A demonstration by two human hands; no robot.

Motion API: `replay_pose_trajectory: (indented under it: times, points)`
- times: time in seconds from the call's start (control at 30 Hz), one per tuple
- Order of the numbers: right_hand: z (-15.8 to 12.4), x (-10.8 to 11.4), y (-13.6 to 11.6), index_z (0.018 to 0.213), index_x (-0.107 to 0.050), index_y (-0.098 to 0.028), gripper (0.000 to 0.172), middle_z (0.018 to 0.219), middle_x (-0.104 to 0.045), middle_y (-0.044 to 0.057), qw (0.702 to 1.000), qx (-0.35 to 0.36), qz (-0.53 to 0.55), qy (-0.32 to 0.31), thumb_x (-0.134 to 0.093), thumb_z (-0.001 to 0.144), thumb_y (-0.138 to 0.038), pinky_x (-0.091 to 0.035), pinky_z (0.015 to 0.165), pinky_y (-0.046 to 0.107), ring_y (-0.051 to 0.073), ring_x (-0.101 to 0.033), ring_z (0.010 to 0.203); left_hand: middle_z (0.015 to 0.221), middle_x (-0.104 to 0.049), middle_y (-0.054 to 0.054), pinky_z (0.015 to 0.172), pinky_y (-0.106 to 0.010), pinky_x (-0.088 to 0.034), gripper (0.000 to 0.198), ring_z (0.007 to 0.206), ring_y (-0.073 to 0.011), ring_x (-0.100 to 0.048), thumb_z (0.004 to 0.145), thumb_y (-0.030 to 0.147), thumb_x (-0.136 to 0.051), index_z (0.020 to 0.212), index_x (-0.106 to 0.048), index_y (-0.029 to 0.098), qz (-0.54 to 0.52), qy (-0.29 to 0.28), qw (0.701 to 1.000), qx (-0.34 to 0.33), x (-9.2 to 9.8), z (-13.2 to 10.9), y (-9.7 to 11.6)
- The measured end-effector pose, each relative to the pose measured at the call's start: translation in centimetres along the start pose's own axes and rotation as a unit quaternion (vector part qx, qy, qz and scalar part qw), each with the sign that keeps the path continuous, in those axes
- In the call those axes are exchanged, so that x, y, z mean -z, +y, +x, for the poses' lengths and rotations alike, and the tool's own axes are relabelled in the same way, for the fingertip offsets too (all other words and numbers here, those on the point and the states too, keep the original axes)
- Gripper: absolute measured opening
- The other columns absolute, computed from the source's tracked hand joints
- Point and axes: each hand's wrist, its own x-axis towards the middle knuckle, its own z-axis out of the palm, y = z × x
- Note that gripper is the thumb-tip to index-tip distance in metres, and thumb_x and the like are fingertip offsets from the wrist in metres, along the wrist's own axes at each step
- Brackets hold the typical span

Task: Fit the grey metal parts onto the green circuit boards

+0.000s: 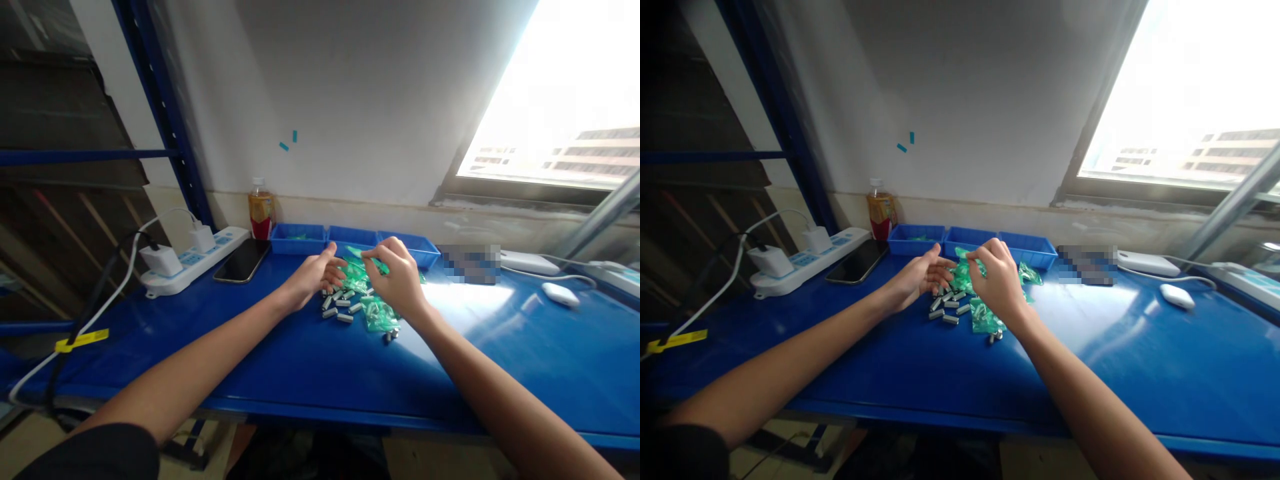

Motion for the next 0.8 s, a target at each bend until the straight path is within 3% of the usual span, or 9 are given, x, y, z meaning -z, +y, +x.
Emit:
replay_pose_trajectory:
  times: [0.07, 0.17, 0.27, 0.37, 0.47, 0.5, 0.57, 0.7, 0.8]
  points:
    - [-0.4, -0.5, -0.9, 0.082, -0.068, -0.022, 0.018, 0.076, -0.052, 0.005, 0.999, 0.036, 0.014, -0.015, -0.050, 0.084, -0.018, -0.044, 0.070, 0.034, 0.019, -0.049, 0.074, 0.068, -0.064, -0.005, 0.049, -0.019, -0.041, 0.030, 0.056, -0.0102, -0.057, 0.081, 0.042, -0.060, 0.081, -0.064, 0.012, -0.067, 0.014, 0.997, 0.030, 0.2, 0.2, 0.3]
    - [-0.7, -0.9, -1.8, 0.083, -0.069, -0.023, 0.018, 0.076, -0.055, 0.005, 0.997, 0.033, 0.041, -0.059, -0.052, 0.083, -0.019, -0.044, 0.072, 0.035, 0.020, -0.049, 0.076, 0.070, -0.062, -0.002, 0.053, -0.018, -0.042, 0.010, 0.059, -0.0091, -0.056, 0.077, 0.022, -0.064, 0.081, -0.062, 0.013, -0.071, 0.043, 0.996, -0.011, 0.4, 0.3, 0.4]
    - [-0.4, -0.8, -2.4, 0.089, -0.069, -0.021, 0.017, 0.082, -0.061, 0.005, 0.982, -0.098, 0.123, -0.103, -0.058, 0.080, -0.031, -0.044, 0.076, 0.035, 0.021, -0.054, 0.082, 0.079, -0.064, -0.003, 0.059, -0.021, -0.044, 0.011, 0.069, -0.0125, -0.058, 0.081, 0.022, -0.059, 0.088, -0.063, 0.015, 0.052, 0.102, 0.982, -0.149, 0.5, -0.1, 0.3]
    - [0.2, -0.5, -2.4, 0.085, -0.066, -0.017, 0.034, 0.080, -0.064, 0.006, 0.899, -0.295, 0.298, -0.128, -0.051, 0.082, -0.048, -0.044, 0.066, 0.030, 0.019, -0.058, 0.076, 0.090, -0.064, -0.005, 0.074, -0.027, -0.045, 0.017, 0.085, -0.0170, -0.057, 0.086, 0.026, -0.053, 0.093, -0.067, 0.019, 0.245, 0.088, 0.912, -0.316, 0.5, -0.8, 0.2]
    - [0.6, -0.5, -1.9, 0.068, -0.058, -0.017, 0.035, 0.065, -0.058, 0.003, 0.825, -0.401, 0.386, -0.098, -0.050, 0.081, -0.048, -0.040, 0.054, 0.026, 0.016, -0.055, 0.061, 0.097, -0.064, -0.007, 0.087, -0.032, -0.041, 0.021, 0.094, -0.0197, -0.054, 0.089, 0.027, -0.050, 0.095, -0.069, 0.022, 0.363, 0.014, 0.849, -0.383, 0.4, -1.3, 0.2]
    - [0.6, -0.5, -1.7, 0.064, -0.056, -0.017, 0.032, 0.060, -0.055, 0.001, 0.826, -0.408, 0.379, -0.089, -0.052, 0.080, -0.045, -0.038, 0.052, 0.025, 0.014, -0.052, 0.056, 0.097, -0.064, -0.007, 0.089, -0.033, -0.040, 0.021, 0.094, -0.0203, -0.053, 0.088, 0.028, -0.051, 0.095, -0.070, 0.022, 0.378, -0.002, 0.842, -0.384, 0.3, -1.4, 0.1]
    - [0.4, -0.7, -1.3, 0.061, -0.055, -0.018, 0.028, 0.054, -0.048, -0.002, 0.865, -0.377, 0.321, -0.078, -0.053, 0.079, -0.039, -0.034, 0.049, 0.025, 0.012, -0.045, 0.050, 0.099, -0.064, -0.008, 0.089, -0.034, -0.040, 0.021, 0.096, -0.0213, -0.053, 0.086, 0.031, -0.055, 0.096, -0.070, 0.021, 0.370, -0.014, 0.858, -0.356, 0.3, -1.2, 0.1]
    - [-0.2, -0.9, -1.3, 0.087, -0.070, -0.017, 0.028, 0.059, -0.051, -0.001, 0.966, -0.200, 0.152, -0.056, -0.048, 0.085, -0.033, -0.035, 0.053, 0.026, 0.013, -0.044, 0.053, 0.088, -0.066, -0.010, 0.070, -0.029, -0.044, 0.041, 0.081, -0.0194, -0.059, 0.087, 0.049, -0.049, 0.094, -0.068, 0.013, 0.177, -0.013, 0.971, -0.160, 0.4, -0.4, 0.1]
    - [-0.6, -1.0, -1.8, 0.106, -0.070, -0.020, 0.033, 0.067, -0.055, 0.002, 0.988, -0.101, 0.089, -0.069, -0.045, 0.085, -0.024, -0.040, 0.058, 0.027, 0.014, -0.049, 0.059, 0.078, -0.064, -0.008, 0.056, -0.023, -0.040, 0.042, 0.064, -0.0136, -0.057, 0.086, 0.049, -0.049, 0.085, -0.065, 0.010, 0.023, -0.006, 0.999, -0.044, 0.6, 0.2, 0.1]
